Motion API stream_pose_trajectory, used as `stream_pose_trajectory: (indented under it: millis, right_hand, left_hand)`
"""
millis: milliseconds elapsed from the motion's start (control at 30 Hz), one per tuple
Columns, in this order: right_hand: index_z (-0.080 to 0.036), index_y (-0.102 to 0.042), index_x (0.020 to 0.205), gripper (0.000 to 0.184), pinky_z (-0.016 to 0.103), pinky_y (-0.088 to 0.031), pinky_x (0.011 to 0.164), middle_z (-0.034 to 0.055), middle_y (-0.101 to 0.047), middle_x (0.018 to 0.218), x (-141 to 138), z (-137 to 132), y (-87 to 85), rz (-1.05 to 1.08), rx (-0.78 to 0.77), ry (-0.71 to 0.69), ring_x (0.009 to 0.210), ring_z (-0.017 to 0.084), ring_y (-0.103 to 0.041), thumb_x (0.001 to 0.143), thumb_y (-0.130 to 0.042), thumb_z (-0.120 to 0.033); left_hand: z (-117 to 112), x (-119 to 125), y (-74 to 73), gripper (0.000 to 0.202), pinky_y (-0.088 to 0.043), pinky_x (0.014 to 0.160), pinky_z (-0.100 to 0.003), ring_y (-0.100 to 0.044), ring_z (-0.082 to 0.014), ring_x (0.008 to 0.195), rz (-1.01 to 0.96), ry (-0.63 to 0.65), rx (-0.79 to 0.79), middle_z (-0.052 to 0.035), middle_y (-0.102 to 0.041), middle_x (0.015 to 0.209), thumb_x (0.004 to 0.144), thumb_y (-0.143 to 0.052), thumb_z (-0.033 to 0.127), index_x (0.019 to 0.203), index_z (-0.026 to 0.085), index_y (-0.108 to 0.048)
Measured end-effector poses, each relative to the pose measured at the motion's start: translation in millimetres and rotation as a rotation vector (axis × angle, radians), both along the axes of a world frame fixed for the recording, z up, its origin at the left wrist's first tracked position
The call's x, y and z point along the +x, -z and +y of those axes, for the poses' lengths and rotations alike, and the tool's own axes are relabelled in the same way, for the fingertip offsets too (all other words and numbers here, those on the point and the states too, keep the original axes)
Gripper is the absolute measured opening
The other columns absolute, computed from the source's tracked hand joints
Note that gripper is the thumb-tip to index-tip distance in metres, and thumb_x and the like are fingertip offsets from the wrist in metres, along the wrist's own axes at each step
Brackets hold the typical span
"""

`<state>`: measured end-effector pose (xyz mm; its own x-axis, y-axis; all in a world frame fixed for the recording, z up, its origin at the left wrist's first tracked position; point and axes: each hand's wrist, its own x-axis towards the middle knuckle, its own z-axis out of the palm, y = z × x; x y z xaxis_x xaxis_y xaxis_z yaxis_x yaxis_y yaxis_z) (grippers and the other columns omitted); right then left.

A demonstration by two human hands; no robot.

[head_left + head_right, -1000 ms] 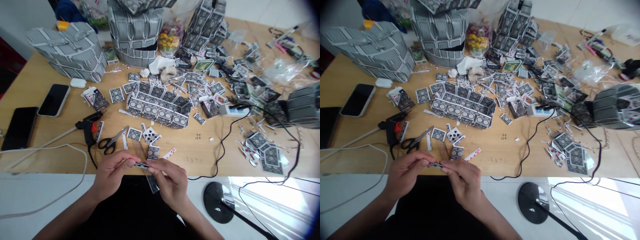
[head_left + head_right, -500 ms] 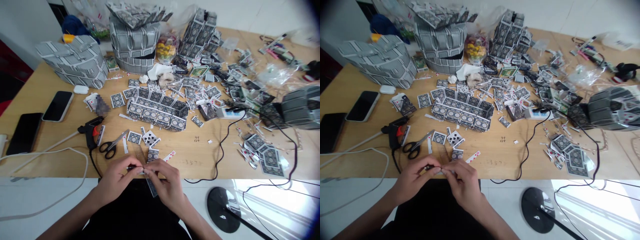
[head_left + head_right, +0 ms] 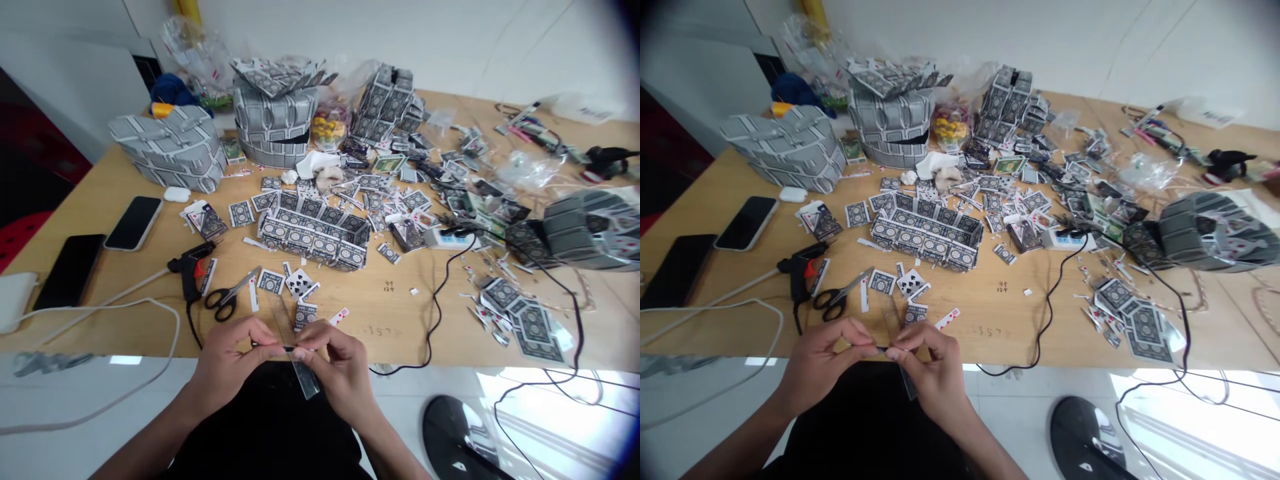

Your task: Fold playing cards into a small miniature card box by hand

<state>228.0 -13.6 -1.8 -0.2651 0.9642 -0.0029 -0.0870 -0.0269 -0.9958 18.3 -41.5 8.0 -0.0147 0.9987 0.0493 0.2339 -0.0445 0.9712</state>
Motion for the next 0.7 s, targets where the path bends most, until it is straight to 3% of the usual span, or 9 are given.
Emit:
stream_pose_trajectory:
  millis: [367,500,700]
  right_hand:
    - [-0.024,-0.079,0.078,0.016,0.032,-0.059,0.075,0.0032,-0.082,0.083,0.1,5.0,0.7,-0.031,-0.011,0.077,0.08,0.02,-0.075,0.088,-0.09,-0.028]
    - [-0.024,-0.082,0.083,0.009,0.032,-0.06,0.076,0.0051,-0.085,0.087,1.8,6.2,4.2,-0.056,-0.034,0.081,0.083,0.022,-0.079,0.09,-0.088,-0.027]
    - [-0.024,-0.085,0.089,0.01,0.035,-0.064,0.084,0.0072,-0.087,0.096,7.6,9.8,6.0,-0.1,-0.057,0.059,0.092,0.025,-0.083,0.095,-0.083,-0.032]
  left_hand:
    - [3.5,-7.6,9.3,0.004,-0.062,0.072,-0.025,-0.078,-0.0181,0.077,-0.13,-0.102,-0.177,-0.0041,-0.083,0.085,0.089,-0.084,0.026,0.087,0.022,-0.084]
    - [5.8,-5.7,6.9,0.004,-0.064,0.078,-0.024,-0.08,-0.0172,0.081,-0.14,-0.104,-0.146,-0.0027,-0.085,0.087,0.09,-0.082,0.023,0.089,0.024,-0.086]
    - [8.0,-8.1,9.1,0.006,-0.067,0.082,-0.031,-0.082,-0.0216,0.083,-0.091,-0.126,-0.098,-0.0051,-0.086,0.089,0.085,-0.087,0.023,0.08,0.023,-0.083]
